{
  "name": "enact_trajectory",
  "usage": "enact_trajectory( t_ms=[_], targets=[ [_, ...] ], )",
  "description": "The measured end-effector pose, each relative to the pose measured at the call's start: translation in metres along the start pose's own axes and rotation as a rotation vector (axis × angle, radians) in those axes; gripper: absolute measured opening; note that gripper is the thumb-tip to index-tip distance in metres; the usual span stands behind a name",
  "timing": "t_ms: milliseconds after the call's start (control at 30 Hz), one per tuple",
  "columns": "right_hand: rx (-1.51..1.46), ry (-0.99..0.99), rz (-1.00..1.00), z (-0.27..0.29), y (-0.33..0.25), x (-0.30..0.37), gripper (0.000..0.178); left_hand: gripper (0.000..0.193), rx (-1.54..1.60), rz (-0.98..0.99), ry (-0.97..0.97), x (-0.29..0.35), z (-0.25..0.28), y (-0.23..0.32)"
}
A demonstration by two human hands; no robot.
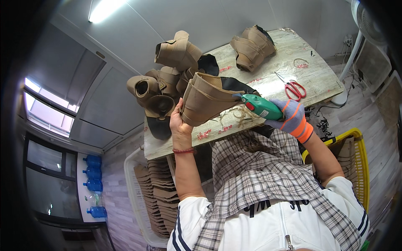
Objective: The person trims the edges of shoe uppers using scissors and a rotary tool. They handle multiple uppers one at a time, placing finished pieces on the table and moving baskets of materials to access more items.
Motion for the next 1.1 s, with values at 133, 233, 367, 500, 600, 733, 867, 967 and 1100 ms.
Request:
enact_trajectory(
  t_ms=[133, 233, 367, 500, 600, 733, 867, 967, 1100],
  targets=[
    [-0.051, -0.014, -0.040, -0.004, -0.010, -0.002, 0.051, 0.030, 0.026, 0.013, -0.144, 0.011, -0.012, -0.013],
    [-0.120, -0.010, -0.084, -0.007, -0.017, -0.005, 0.050, 0.033, 0.017, 0.001, -0.233, 0.019, -0.022, -0.026],
    [-0.236, -0.061, -0.247, -0.013, -0.026, -0.008, 0.052, 0.038, -0.023, -0.199, -0.114, 0.028, -0.020, -0.035],
    [-0.347, 0.012, -0.367, -0.028, -0.014, 0.004, 0.053, 0.041, -0.293, -0.429, -0.211, 0.040, -0.035, -0.054],
    [-0.423, 0.006, -0.473, -0.033, -0.016, 0.003, 0.054, 0.040, -0.381, -0.532, -0.239, 0.041, -0.028, -0.059],
    [-0.453, -0.028, -0.541, -0.037, -0.012, 0.006, 0.054, 0.033, -0.463, -0.612, -0.230, 0.040, -0.024, -0.059],
    [-0.499, -0.045, -0.621, -0.036, -0.012, 0.002, 0.052, 0.019, -0.662, -0.734, -0.122, 0.039, -0.019, -0.062],
    [-0.532, -0.007, -0.649, -0.037, -0.009, -0.002, 0.051, 0.011, -0.868, -0.813, -0.057, 0.038, -0.011, -0.068],
    [-0.562, -0.016, -0.769, -0.037, -0.006, -0.005, 0.050, 0.010, -1.128, -0.963, 0.000, 0.038, -0.013, -0.081]
  ],
)
Point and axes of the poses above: each hand's wrist, its own x-axis away from the middle knuckle, its own z-axis out of the back of the hand, y = z × x, the point moved 4 cm from there along -x, towards the middle knuckle, and after that the axes turned 9 degrees about y, right-handed, at the moved point
